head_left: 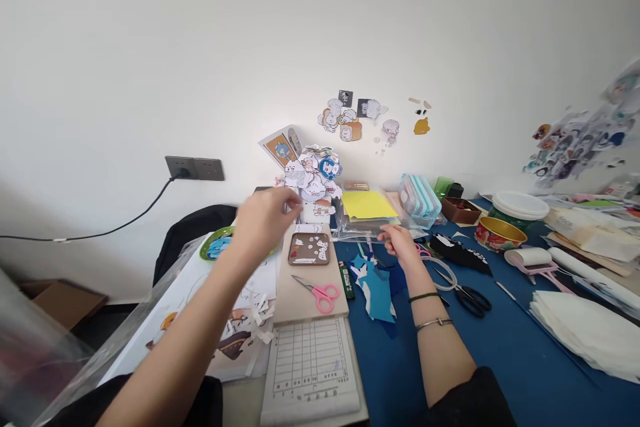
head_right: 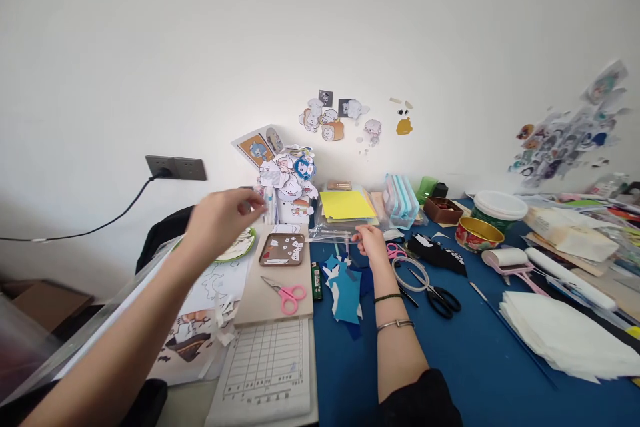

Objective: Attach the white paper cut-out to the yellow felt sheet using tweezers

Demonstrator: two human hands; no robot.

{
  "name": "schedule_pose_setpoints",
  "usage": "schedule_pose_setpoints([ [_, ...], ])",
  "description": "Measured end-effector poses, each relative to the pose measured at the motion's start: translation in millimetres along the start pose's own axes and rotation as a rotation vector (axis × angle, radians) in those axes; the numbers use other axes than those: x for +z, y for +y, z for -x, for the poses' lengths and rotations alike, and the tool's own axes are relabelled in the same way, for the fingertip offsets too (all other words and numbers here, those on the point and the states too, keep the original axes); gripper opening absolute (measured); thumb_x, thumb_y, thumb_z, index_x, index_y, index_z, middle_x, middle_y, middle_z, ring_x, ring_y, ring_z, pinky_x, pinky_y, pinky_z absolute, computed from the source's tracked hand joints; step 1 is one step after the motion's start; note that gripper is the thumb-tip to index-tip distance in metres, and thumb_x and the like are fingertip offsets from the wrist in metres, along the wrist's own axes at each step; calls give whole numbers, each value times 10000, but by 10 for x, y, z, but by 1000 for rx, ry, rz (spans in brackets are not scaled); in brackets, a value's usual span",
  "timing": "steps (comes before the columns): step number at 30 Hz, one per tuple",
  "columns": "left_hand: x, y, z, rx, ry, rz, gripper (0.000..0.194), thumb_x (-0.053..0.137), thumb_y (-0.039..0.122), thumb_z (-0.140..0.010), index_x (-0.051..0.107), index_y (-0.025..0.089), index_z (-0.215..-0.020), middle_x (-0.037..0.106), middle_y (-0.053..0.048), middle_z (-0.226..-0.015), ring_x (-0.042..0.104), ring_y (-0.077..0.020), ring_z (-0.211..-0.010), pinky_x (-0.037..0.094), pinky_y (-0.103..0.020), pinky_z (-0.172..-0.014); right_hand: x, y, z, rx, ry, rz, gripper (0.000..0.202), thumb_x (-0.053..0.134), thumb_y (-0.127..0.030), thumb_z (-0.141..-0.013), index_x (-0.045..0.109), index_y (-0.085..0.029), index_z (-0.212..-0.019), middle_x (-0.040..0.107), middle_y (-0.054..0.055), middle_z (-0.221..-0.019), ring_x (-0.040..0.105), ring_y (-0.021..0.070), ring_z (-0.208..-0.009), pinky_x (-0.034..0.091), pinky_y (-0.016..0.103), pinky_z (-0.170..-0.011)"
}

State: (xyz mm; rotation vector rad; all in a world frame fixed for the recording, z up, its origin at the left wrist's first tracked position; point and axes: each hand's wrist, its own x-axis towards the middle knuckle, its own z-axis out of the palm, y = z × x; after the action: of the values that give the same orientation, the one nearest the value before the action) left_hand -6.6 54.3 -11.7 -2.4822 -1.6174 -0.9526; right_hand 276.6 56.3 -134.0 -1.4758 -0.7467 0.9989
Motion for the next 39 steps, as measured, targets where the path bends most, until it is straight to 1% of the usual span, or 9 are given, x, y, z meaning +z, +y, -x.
schedule_pose_setpoints([
  [4, 470, 544, 234, 221, -282, 183, 255, 412, 267, -876, 659, 204, -872, 707, -63, -869, 645, -217, -788, 466, -313, -685, -130, 27, -9, 136, 49, 148, 226, 523, -329, -913, 573, -118, -847, 531, -48, -628, 410, 32, -413, 344, 155, -378],
  [7, 1007, 909, 344, 245, -336, 179, 237, 460, 235, -841, 668, 130, -882, 688, -159, -949, 611, -296, -967, 456, -370, -814, -224, 11, 4, 189, 51, 172, 242, 511, -351, -921, 579, -120, -894, 568, -22, -713, 490, 53, -498, 424, 181, -449],
  [11, 1609, 1157, 324, 126, -352, 202, 261, 468, 172, -801, 654, 57, -944, 670, -220, -1007, 595, -315, -1014, 431, -389, -901, -332, -8, 17, 212, 73, 141, 253, 498, -362, -927, 571, -120, -926, 562, -20, -725, 488, 53, -499, 421, 180, -445],
  [14, 1848, 1250, 291, -4, -287, 216, 334, 420, 163, -807, 607, 59, -1062, 612, -234, -1157, 548, -336, -1086, 423, -441, -913, -376, 11, 8, 173, 78, 89, 218, 498, -330, -921, 558, -122, -890, 523, -48, -625, 396, 32, -400, 326, 155, -364],
  [17, 1948, 1334, 307, -50, -199, 224, 377, 419, 171, -809, 547, 75, -1151, 486, -234, -1326, 458, -360, -1190, 388, -492, -946, -370, 34, -14, 63, 67, 13, 153, 503, -229, -844, 539, -137, -961, 490, -68, -498, 316, 38, -321, 213, 153, -311],
  [20, 1995, 1403, 343, 16, -130, 245, 355, 422, 154, -818, 531, 104, -1153, 491, -202, -1309, 443, -305, -1210, 357, -448, -998, -335, 38, -48, -77, 61, -53, 377, 492, -201, -753, 510, -150, -1125, 502, -67, -484, 315, 53, -316, 211, 158, -312],
  [25, 2077, 1441, 319, 81, -80, 289, 312, 446, 190, -832, 541, 117, -1121, 533, -182, -1258, 437, -295, -1222, 323, -435, -1035, -275, 39, -143, -276, 101, -87, 593, 532, -211, -664, 497, -189, -1255, 640, 45, -939, 543, 109, -578, 407, 191, -416],
  [29, 2118, 1405, 185, -6, -68, 325, 392, 428, 199, -842, 471, 68, -1210, 427, -257, -1369, 352, -355, -1301, 280, -516, -1044, -248, 48, -233, -416, 104, -53, 663, 529, -164, -621, 509, -215, -1282, 490, 70, -1334, 543, 215, -1087, 525, 286, -766],
  [39, 2010, 1219, -182, -46, -155, 579, 553, 433, 136, -791, 364, 81, -1337, 335, -189, -1467, 265, -290, -1379, 250, -418, -1110, -287, 92, -344, -484, 47, 72, 857, 390, -92, -572, 331, -217, -1418, 336, 39, -1470, 389, 208, -1305, 439, 355, -992],
])
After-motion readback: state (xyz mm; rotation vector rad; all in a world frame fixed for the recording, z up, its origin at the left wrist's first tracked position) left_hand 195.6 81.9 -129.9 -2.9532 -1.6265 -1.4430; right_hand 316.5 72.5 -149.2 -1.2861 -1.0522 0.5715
